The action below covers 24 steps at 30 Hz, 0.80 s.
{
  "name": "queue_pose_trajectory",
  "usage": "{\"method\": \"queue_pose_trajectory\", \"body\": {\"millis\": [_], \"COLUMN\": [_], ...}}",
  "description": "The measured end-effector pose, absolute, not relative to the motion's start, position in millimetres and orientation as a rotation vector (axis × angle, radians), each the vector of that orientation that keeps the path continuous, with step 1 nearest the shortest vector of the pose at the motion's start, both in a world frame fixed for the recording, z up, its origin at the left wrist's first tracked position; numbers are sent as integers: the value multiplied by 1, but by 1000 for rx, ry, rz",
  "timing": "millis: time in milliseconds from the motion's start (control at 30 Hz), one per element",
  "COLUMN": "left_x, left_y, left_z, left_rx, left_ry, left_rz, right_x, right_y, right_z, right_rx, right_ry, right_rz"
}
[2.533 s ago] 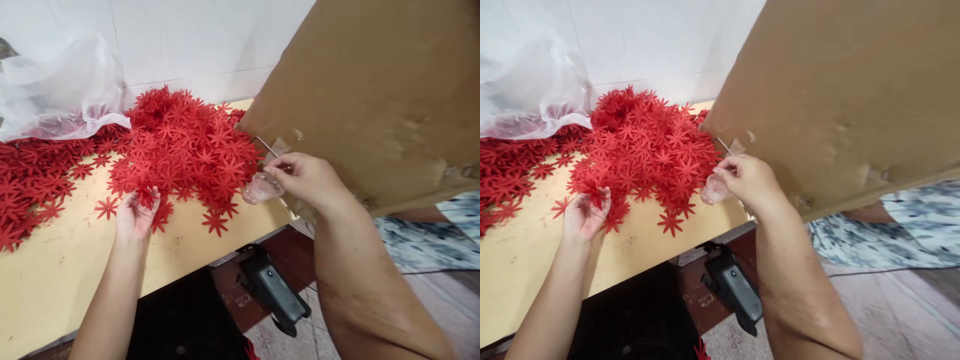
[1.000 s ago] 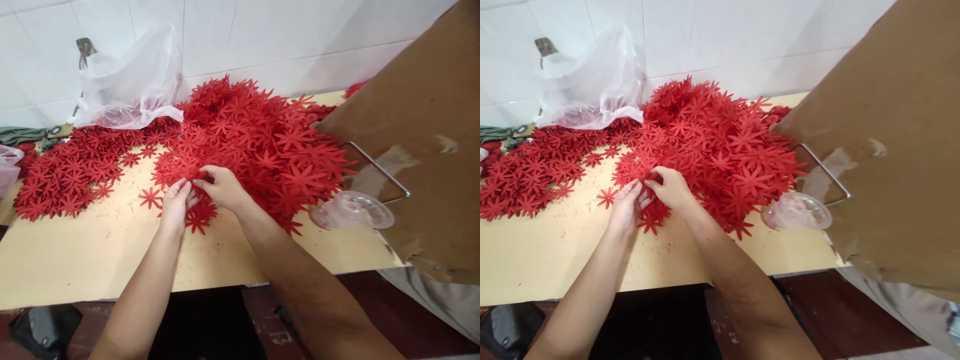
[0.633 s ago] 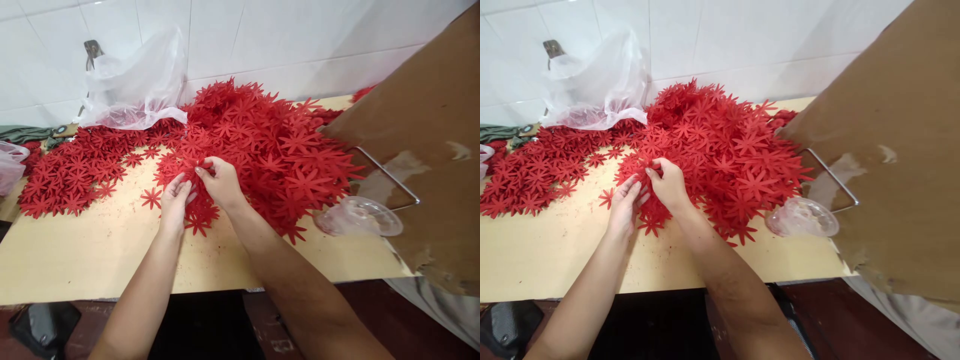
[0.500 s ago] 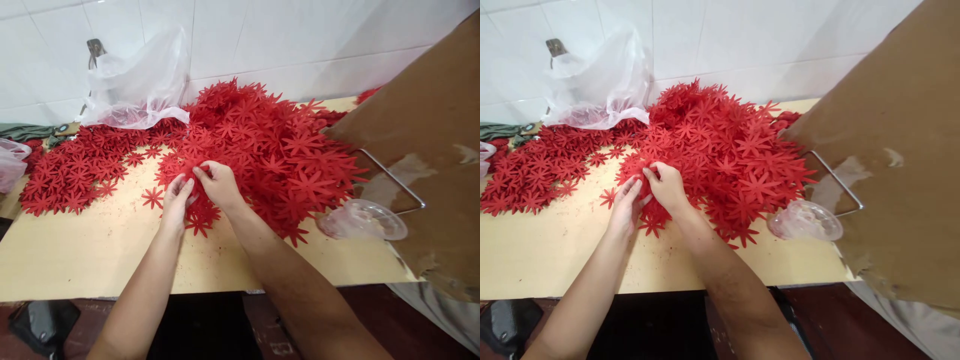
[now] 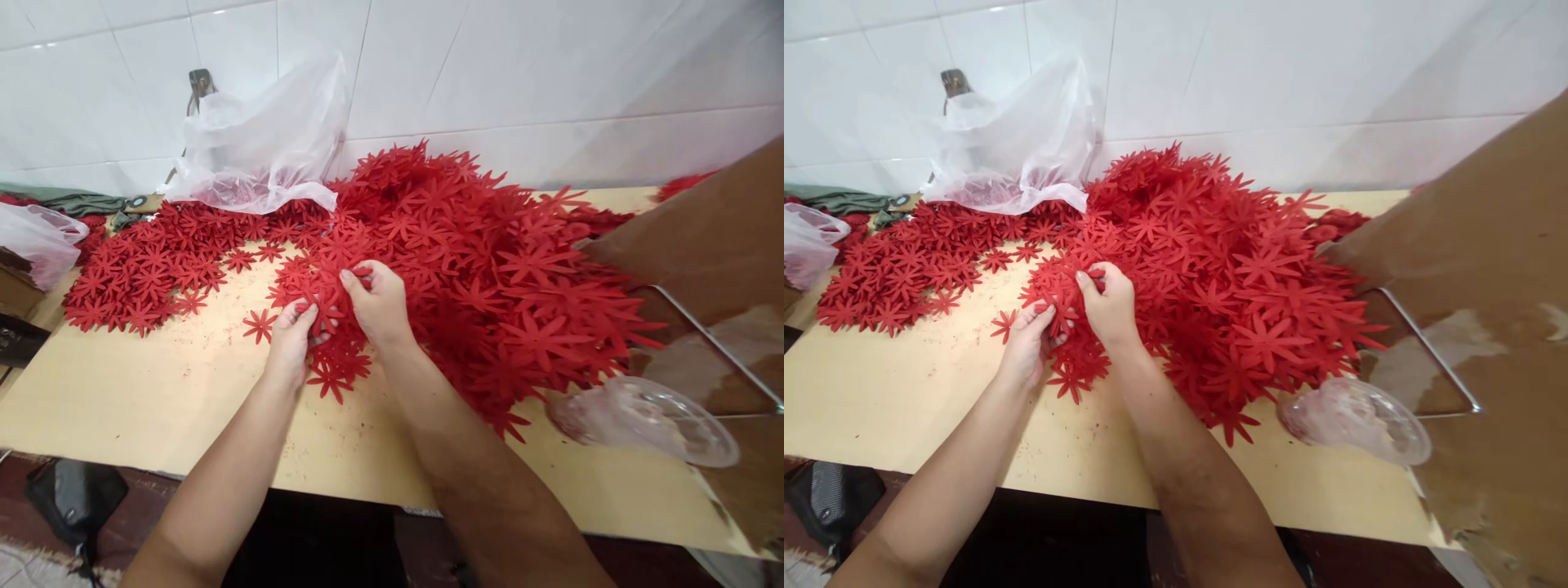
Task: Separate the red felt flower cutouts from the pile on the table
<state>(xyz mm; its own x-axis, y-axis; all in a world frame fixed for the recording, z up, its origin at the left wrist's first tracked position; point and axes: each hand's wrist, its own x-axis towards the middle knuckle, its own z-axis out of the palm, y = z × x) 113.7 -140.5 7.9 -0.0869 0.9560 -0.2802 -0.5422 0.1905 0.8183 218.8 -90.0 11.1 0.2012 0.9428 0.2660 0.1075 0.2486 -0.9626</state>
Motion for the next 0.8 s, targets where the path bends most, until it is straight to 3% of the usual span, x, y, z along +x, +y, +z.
{"method": "queue_pose_trajectory", "body": {"millis": [500, 800], "left_x": [119, 116], "left_y": [-133, -125], "left_z": [18, 11], "left_rx": [582, 596], "left_ry": [1021, 878], "left_rz": [1394, 1351], "right_x": [224, 223], "right_y": [-93, -102], "right_z": [-1, 3], "right_rx": [-1023, -1162], "right_ry": [-1260, -1345], "right_rz": [915, 832]}}
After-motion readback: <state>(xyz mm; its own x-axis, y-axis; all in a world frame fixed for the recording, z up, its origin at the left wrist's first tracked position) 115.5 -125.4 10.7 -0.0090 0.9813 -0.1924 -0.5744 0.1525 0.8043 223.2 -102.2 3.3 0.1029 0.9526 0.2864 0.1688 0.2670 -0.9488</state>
